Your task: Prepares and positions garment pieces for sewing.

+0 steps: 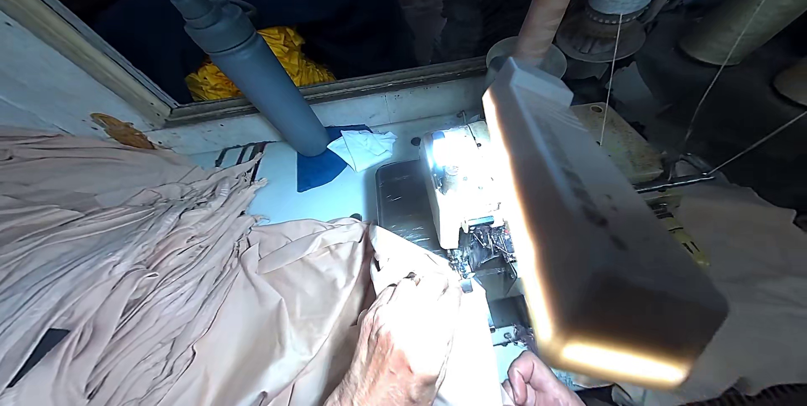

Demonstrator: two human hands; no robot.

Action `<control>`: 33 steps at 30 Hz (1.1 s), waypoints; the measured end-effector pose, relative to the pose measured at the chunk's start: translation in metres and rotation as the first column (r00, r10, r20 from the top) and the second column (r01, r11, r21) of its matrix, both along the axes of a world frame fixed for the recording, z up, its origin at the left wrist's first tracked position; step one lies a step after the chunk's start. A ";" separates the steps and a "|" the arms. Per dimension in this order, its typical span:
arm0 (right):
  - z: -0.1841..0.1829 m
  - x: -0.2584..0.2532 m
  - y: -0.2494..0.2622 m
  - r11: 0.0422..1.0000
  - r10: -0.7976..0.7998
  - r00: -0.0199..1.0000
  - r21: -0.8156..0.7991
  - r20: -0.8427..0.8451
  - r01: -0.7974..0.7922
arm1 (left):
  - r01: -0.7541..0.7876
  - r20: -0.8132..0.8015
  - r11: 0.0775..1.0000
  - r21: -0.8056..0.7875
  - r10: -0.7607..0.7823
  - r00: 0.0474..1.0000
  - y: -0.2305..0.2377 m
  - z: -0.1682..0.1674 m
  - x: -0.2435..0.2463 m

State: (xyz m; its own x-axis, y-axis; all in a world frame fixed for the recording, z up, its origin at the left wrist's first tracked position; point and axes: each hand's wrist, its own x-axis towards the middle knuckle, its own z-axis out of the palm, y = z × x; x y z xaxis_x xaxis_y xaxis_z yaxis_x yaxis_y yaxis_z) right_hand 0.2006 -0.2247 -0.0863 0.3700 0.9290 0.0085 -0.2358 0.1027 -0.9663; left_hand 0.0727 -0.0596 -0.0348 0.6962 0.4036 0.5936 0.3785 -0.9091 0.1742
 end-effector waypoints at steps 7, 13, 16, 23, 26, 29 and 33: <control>0.030 0.009 0.027 0.995 -0.095 0.992 0.026 0.084 0.093 | -0.108 -0.019 0.992 -0.065 0.107 0.994 0.028 -0.001 0.010; 0.039 0.012 0.051 0.987 -0.160 0.953 0.025 0.257 0.159 | -0.197 0.132 0.978 -0.074 0.205 0.970 0.068 0.000 0.018; 0.038 0.012 0.051 0.987 -0.163 0.953 0.041 0.257 0.158 | -0.235 0.201 0.971 -0.043 0.239 0.950 0.067 -0.003 0.005; 0.034 0.010 0.052 0.983 -0.184 0.954 0.050 0.237 0.178 | -0.688 -0.681 0.554 -0.469 0.270 0.681 0.008 0.016 -0.122; 0.032 0.010 0.052 0.982 -0.187 0.961 0.053 0.206 0.180 | -0.686 -0.575 0.578 -0.442 0.404 0.711 -0.019 -0.020 -0.156; 0.036 0.010 0.046 0.988 -0.152 0.964 0.048 0.216 0.144 | -0.601 -0.284 0.592 -0.537 0.544 0.790 -0.024 -0.030 -0.171; 0.033 0.004 0.021 0.996 0.028 0.919 0.069 0.394 -0.060 | -0.431 0.191 0.728 -0.533 0.600 0.777 0.024 0.017 -0.206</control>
State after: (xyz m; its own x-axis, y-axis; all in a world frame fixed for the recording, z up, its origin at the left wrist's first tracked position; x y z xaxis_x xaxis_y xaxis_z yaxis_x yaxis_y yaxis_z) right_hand 0.2042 -0.2034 -0.0535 0.2810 0.9348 0.2172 0.1541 0.1795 -0.9716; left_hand -0.1331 -0.0361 -0.0175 0.0946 0.9083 0.4075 0.6057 -0.3773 0.7005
